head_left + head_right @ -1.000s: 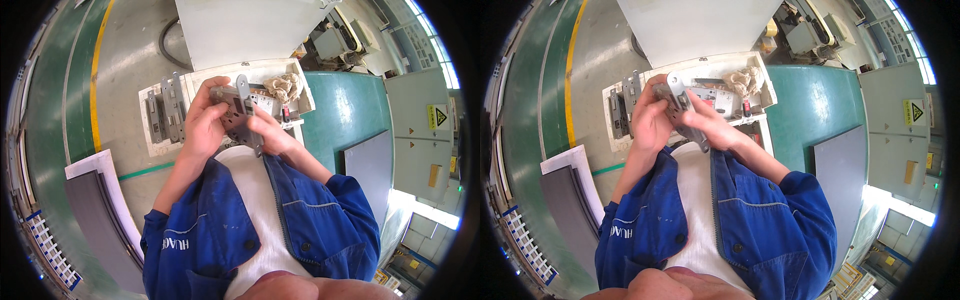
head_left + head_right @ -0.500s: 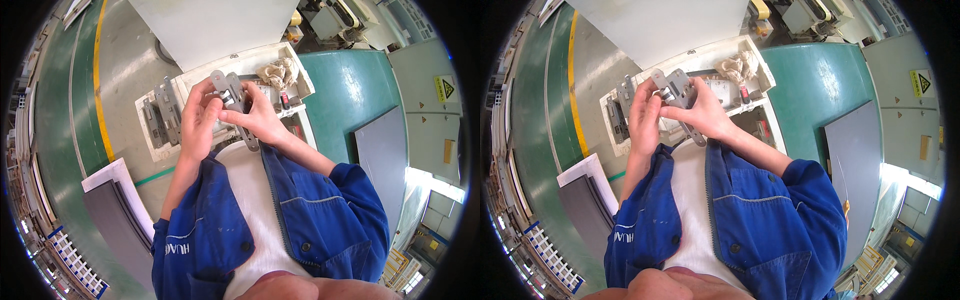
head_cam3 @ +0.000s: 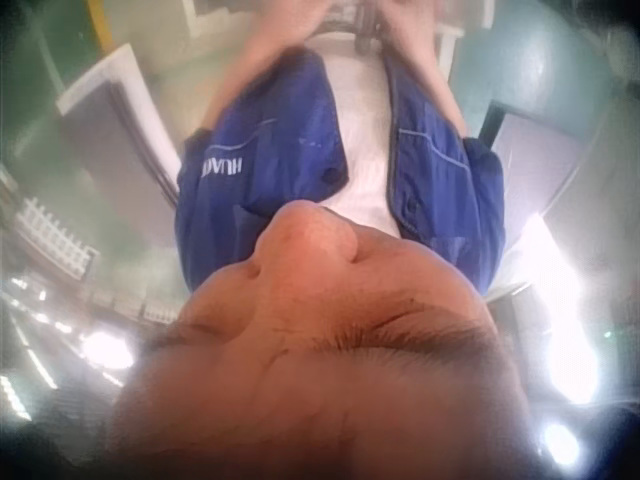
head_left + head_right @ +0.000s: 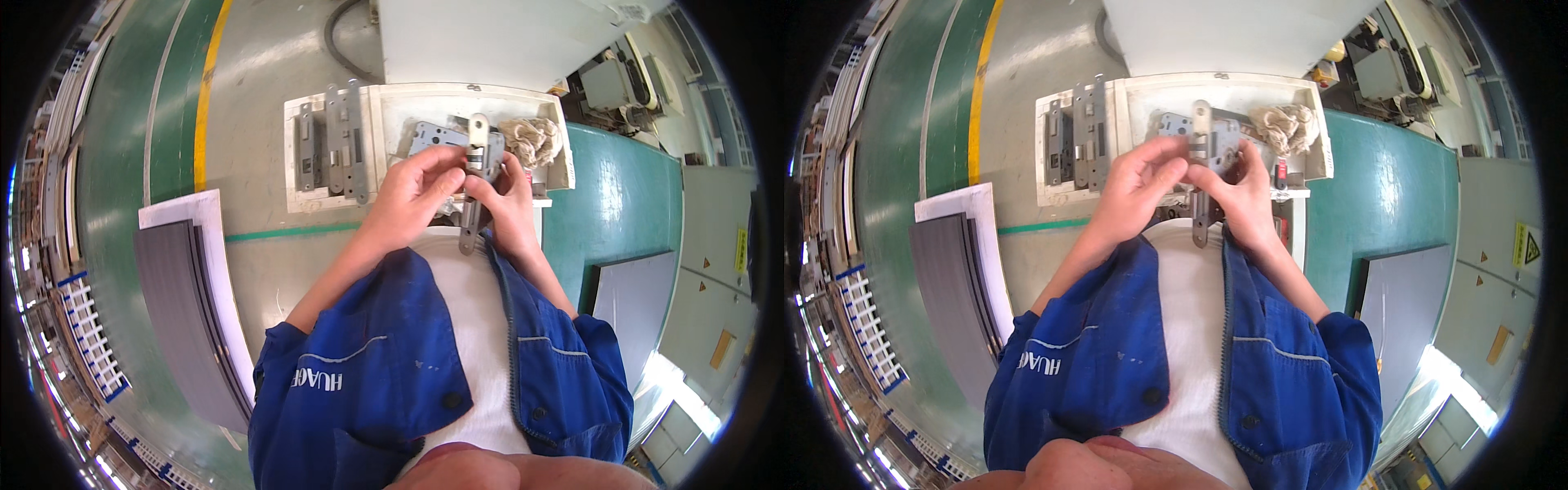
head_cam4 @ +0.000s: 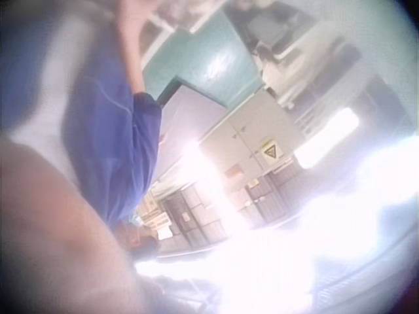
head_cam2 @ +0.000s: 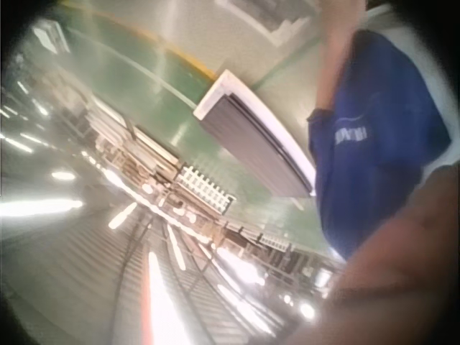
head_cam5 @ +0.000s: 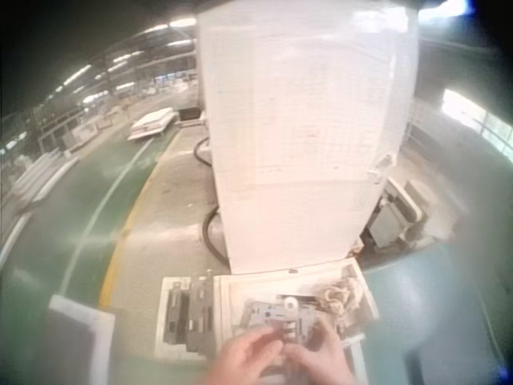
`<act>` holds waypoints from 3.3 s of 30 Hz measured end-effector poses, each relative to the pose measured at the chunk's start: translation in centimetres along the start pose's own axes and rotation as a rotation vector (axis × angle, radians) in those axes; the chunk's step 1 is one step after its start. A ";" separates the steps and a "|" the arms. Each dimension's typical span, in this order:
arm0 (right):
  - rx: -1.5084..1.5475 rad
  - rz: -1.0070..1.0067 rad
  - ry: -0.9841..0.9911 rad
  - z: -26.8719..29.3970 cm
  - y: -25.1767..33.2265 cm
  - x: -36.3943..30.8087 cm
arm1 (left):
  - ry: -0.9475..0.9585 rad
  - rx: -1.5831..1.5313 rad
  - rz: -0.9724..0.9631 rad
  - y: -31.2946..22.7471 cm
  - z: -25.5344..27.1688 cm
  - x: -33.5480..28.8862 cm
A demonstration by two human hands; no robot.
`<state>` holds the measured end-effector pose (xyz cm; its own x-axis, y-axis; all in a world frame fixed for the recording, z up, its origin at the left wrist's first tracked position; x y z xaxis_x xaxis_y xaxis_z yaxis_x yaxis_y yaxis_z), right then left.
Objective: The person assembles small metal hardware components by hand, inserting pins and tabs into slots on metal plates, then placing the assembled units into a white tray. The person handles each piece individually, aligning and seating parts before moving to the next unit.
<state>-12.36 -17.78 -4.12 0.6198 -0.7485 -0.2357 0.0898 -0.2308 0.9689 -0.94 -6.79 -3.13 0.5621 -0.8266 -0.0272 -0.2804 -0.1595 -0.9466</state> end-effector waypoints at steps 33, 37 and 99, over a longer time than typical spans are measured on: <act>-0.073 -0.135 -0.089 -2.3 -1.4 -0.7 | -0.815 1.211 -0.162 -1.2 17.8 -5.9; -0.126 -0.088 -0.080 -2.4 -1.4 -0.5 | -0.662 0.835 -0.238 -1.9 15.5 -4.3; -0.618 0.261 -0.083 -2.5 1.4 1.4 | -0.266 0.635 -0.396 -2.3 8.9 -1.8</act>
<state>-9.43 -17.64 -2.86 0.6218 -0.7826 0.0311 0.3897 0.3437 0.8544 5.61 -0.17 -3.77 0.7172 -0.6030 0.3493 0.4310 -0.0101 -0.9023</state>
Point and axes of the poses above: each hand's wrist, its own x-axis towards the middle knuckle, its own z-axis out of the back of the hand, y = z × x, the point moved 5 cm from there along x, towards the middle knuckle, and after that the axes turned 6 degrees about -y, right-handed, at the moved point
